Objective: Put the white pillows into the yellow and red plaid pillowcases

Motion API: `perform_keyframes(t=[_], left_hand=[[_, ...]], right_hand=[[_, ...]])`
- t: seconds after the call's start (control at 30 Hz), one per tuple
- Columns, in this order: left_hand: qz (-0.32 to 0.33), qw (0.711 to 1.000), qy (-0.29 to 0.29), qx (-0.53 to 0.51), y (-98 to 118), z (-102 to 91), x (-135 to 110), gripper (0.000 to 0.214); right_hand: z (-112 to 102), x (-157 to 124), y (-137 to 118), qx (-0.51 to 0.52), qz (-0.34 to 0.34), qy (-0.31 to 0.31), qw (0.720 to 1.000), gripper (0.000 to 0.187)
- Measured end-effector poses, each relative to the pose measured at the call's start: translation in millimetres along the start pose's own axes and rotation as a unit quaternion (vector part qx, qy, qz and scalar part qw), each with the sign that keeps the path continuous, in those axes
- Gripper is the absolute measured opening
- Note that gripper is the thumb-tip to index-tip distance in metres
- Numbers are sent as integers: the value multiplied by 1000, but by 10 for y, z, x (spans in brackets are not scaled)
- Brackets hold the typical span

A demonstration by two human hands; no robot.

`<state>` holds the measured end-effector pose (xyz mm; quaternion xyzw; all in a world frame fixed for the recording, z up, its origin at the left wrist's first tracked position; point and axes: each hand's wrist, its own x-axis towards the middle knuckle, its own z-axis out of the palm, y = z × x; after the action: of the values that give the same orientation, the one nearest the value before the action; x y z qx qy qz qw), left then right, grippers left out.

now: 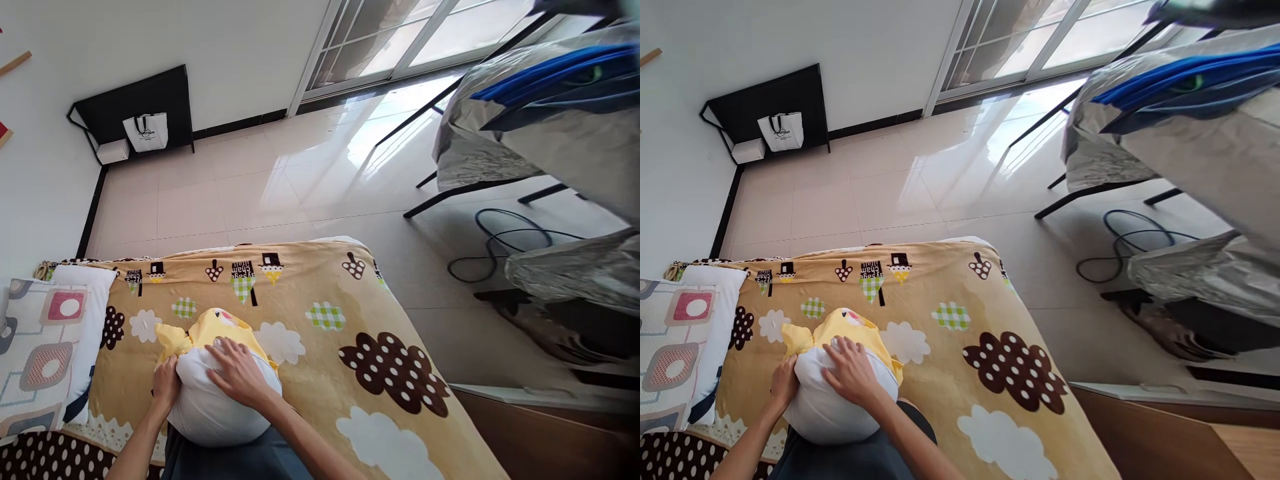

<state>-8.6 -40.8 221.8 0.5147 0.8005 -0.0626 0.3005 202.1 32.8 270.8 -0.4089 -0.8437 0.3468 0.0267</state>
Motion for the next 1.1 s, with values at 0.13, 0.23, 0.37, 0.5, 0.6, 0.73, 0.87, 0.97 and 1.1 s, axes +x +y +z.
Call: perform_keyframes(t=[0.13,0.23,0.37,0.5,0.6,0.73,0.87,0.97,1.1], left_hand=[[4,1000,12,-5,24,-2,-29,27],[16,1000,8,-12,17,-3,22,27],[57,998,-13,-10,-70,-143,122,16],[66,997,-1,31,-78,-363,178,28],[80,994,23,75,98,-432,233,36],[138,982,-29,127,468,-312,352,24],[126,977,-74,156,664,-116,413,27],[111,977,-76,165,670,-44,411,27],[103,978,-74,167,662,-15,374,29]], right_hand=[[332,-307,-6,-47,-28,-4,999,73],[633,-286,-23,-45,-17,-21,999,76],[749,33,-41,-50,11,-50,997,63],[781,206,-136,-41,-22,-40,998,48],[837,186,-222,-14,-55,-43,997,41],[882,117,-303,10,-55,-60,997,32],[905,-53,-305,18,-19,-21,999,34],[886,-243,-258,14,18,57,998,49],[763,-418,-171,-26,109,99,989,71]])
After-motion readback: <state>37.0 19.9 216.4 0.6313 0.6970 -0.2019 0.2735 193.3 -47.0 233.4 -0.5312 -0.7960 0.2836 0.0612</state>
